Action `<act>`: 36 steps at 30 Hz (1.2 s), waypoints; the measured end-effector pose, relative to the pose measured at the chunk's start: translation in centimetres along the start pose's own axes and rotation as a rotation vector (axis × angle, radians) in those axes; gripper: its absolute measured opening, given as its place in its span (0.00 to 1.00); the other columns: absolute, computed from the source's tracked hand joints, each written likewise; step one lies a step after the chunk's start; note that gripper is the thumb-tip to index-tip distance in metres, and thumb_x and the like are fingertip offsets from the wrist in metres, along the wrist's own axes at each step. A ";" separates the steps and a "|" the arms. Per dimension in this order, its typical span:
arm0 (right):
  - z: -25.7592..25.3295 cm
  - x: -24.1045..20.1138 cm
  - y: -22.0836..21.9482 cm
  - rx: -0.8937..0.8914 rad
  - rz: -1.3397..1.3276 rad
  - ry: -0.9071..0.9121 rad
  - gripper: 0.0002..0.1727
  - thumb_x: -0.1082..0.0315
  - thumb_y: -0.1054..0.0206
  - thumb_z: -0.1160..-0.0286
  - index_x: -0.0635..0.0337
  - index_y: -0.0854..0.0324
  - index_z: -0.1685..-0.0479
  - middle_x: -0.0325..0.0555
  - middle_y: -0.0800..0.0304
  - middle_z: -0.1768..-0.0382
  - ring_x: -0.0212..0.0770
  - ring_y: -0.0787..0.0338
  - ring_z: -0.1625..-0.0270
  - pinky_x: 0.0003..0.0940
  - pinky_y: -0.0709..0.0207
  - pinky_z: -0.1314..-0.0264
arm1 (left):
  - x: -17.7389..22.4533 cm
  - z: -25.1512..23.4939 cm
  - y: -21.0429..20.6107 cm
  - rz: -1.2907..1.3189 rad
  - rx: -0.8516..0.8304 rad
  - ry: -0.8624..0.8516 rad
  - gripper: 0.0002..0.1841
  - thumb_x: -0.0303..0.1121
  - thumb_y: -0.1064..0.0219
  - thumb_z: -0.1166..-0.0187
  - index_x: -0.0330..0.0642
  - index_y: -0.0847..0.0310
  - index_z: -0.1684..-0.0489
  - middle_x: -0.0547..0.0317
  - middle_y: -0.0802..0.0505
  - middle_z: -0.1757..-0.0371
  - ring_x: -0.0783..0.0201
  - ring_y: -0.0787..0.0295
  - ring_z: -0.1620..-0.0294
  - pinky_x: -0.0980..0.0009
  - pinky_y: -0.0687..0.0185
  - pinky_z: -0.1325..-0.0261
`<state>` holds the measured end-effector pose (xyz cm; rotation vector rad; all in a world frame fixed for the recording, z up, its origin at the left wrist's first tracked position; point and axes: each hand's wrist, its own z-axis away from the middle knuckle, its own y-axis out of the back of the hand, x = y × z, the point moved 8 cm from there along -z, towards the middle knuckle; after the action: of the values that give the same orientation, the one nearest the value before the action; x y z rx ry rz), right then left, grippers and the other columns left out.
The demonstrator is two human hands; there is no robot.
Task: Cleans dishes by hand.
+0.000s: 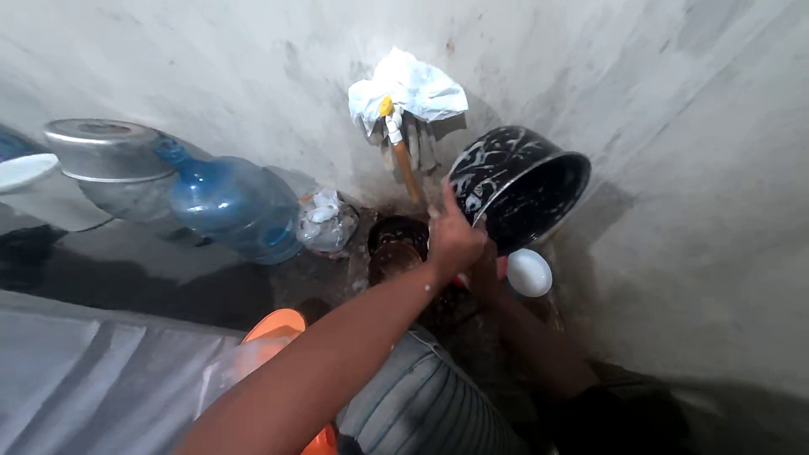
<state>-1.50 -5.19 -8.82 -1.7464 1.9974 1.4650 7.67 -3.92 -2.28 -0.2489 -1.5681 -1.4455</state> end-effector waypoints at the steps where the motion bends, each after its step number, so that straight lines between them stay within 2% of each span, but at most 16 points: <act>1: 0.0 -0.3 -0.4 -0.015 0.017 -0.010 0.25 0.70 0.24 0.33 0.76 0.18 0.38 0.70 0.12 0.42 0.64 0.13 0.35 0.59 0.23 0.28 | -0.6 0.0 -0.6 0.045 -0.052 0.058 0.51 0.51 0.37 0.15 0.53 0.78 0.03 0.26 0.24 0.24 0.35 0.16 0.33 0.40 0.19 0.34; 3: -0.5 -0.8 -1.3 -0.109 0.042 -0.064 0.29 0.69 0.25 0.29 0.78 0.22 0.30 0.74 0.18 0.31 0.67 0.20 0.24 0.58 0.31 0.18 | -1.3 -0.2 -1.0 0.076 -0.098 0.059 0.48 0.46 0.42 0.12 0.49 0.82 0.03 0.31 0.12 0.40 0.39 0.11 0.38 0.41 0.18 0.36; 6: -0.5 2.1 -3.9 -0.421 0.196 0.065 0.31 0.64 0.28 0.24 0.70 0.26 0.22 0.67 0.29 0.18 0.64 0.30 0.15 0.58 0.40 0.12 | -2.4 -0.7 0.1 -0.029 -0.068 0.050 0.43 0.41 0.44 0.10 0.45 0.75 0.03 0.33 0.10 0.41 0.38 0.10 0.39 0.40 0.19 0.35; 8: -1.4 5.4 -3.9 -0.450 0.413 0.231 0.32 0.69 0.28 0.26 0.58 0.26 0.18 0.57 0.27 0.17 0.60 0.29 0.14 0.60 0.38 0.12 | -3.5 -0.8 1.1 -0.065 -0.027 0.112 0.42 0.40 0.44 0.09 0.46 0.73 0.03 0.33 0.10 0.42 0.37 0.11 0.39 0.39 0.18 0.35; 11: -4.0 9.1 -1.6 -0.391 0.714 0.233 0.45 0.75 0.23 0.41 0.59 0.32 0.14 0.61 0.29 0.16 0.71 0.42 0.10 0.73 0.60 0.08 | -4.1 -0.6 1.5 -0.137 -0.027 0.173 0.42 0.38 0.45 0.09 0.48 0.76 0.03 0.34 0.09 0.45 0.38 0.09 0.42 0.42 0.16 0.39; 14: -3.5 8.7 -2.4 -0.445 0.716 0.079 0.41 0.69 0.27 0.33 0.66 0.35 0.13 0.70 0.34 0.15 0.73 0.40 0.12 0.74 0.48 0.13 | -2.7 -0.6 1.4 -0.128 -0.019 0.128 0.44 0.35 0.45 0.12 0.50 0.77 0.03 0.35 0.08 0.47 0.38 0.08 0.44 0.42 0.16 0.41; 16: -2.4 5.2 -3.9 -0.444 0.346 0.084 0.30 0.64 0.26 0.28 0.68 0.22 0.26 0.68 0.21 0.25 0.65 0.23 0.21 0.64 0.33 0.20 | -2.0 -0.2 1.3 -0.052 0.001 0.121 0.43 0.36 0.43 0.11 0.45 0.74 0.03 0.31 0.09 0.47 0.35 0.09 0.44 0.38 0.16 0.43; 18: -2.1 2.1 -4.9 -0.363 0.056 0.076 0.30 0.64 0.23 0.32 0.73 0.20 0.31 0.70 0.16 0.32 0.64 0.18 0.26 0.60 0.31 0.19 | -2.1 -0.8 1.4 -0.020 0.018 0.153 0.44 0.37 0.42 0.12 0.46 0.74 0.03 0.32 0.09 0.45 0.36 0.09 0.42 0.39 0.17 0.40; 21: -2.9 2.3 -4.7 -0.335 0.313 0.094 0.28 0.63 0.31 0.22 0.68 0.22 0.25 0.65 0.17 0.28 0.63 0.16 0.25 0.61 0.25 0.24 | -2.6 -0.9 2.4 -0.011 0.046 0.154 0.45 0.37 0.41 0.14 0.48 0.73 0.03 0.33 0.09 0.44 0.37 0.09 0.42 0.40 0.17 0.39; 23: -3.6 5.1 -3.6 -0.265 0.582 0.226 0.33 0.67 0.28 0.29 0.59 0.25 0.19 0.59 0.20 0.23 0.62 0.21 0.21 0.63 0.33 0.17 | -3.2 -0.6 3.0 -0.050 0.050 0.153 0.44 0.36 0.42 0.13 0.49 0.75 0.03 0.34 0.09 0.46 0.38 0.09 0.43 0.40 0.16 0.40; 25: -4.6 7.2 -3.0 -0.200 0.731 0.255 0.40 0.66 0.27 0.38 0.64 0.28 0.18 0.66 0.24 0.21 0.69 0.28 0.17 0.71 0.47 0.11 | -2.9 0.0 3.2 -0.091 0.059 0.108 0.45 0.33 0.42 0.14 0.48 0.76 0.03 0.34 0.08 0.51 0.37 0.08 0.48 0.41 0.14 0.46; 26: -4.4 7.2 -3.0 -0.193 0.741 0.233 0.38 0.65 0.28 0.34 0.67 0.28 0.19 0.68 0.24 0.21 0.70 0.28 0.17 0.72 0.47 0.11 | -2.3 0.3 3.2 -0.088 0.073 0.073 0.45 0.32 0.41 0.14 0.47 0.74 0.03 0.32 0.08 0.55 0.36 0.07 0.52 0.40 0.13 0.51; 28: -2.8 5.2 -3.5 -0.229 0.562 0.174 0.27 0.64 0.29 0.25 0.70 0.21 0.29 0.68 0.17 0.30 0.66 0.18 0.25 0.65 0.28 0.23 | -1.7 0.1 2.7 -0.084 0.037 0.079 0.45 0.35 0.40 0.14 0.51 0.73 0.02 0.34 0.08 0.51 0.37 0.08 0.48 0.40 0.15 0.46; 31: -1.7 1.3 -4.7 -0.317 0.110 0.039 0.27 0.64 0.23 0.32 0.72 0.18 0.36 0.68 0.13 0.37 0.63 0.13 0.33 0.59 0.23 0.27 | -1.9 -0.8 2.1 -0.061 0.014 0.127 0.42 0.39 0.43 0.11 0.51 0.71 0.02 0.36 0.08 0.47 0.38 0.09 0.43 0.40 0.16 0.40; 33: -1.2 1.1 -4.5 -0.307 0.226 0.074 0.23 0.65 0.28 0.26 0.67 0.17 0.33 0.62 0.14 0.32 0.59 0.12 0.32 0.57 0.19 0.31 | -2.6 -0.6 2.6 -0.028 0.043 0.139 0.40 0.38 0.45 0.11 0.51 0.69 0.02 0.35 0.08 0.47 0.38 0.09 0.44 0.39 0.16 0.41; 36: -1.5 4.4 -2.3 -0.145 0.562 0.198 0.28 0.73 0.30 0.29 0.58 0.20 0.24 0.57 0.17 0.24 0.63 0.19 0.23 0.64 0.37 0.15 | -2.8 0.3 3.7 -0.055 0.051 0.105 0.43 0.35 0.43 0.12 0.52 0.72 0.02 0.34 0.08 0.49 0.36 0.09 0.46 0.38 0.16 0.44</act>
<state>-0.37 -9.10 -12.12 -1.4937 2.7108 1.6679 11.59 -1.38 -1.84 -0.0984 -1.5345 -1.4356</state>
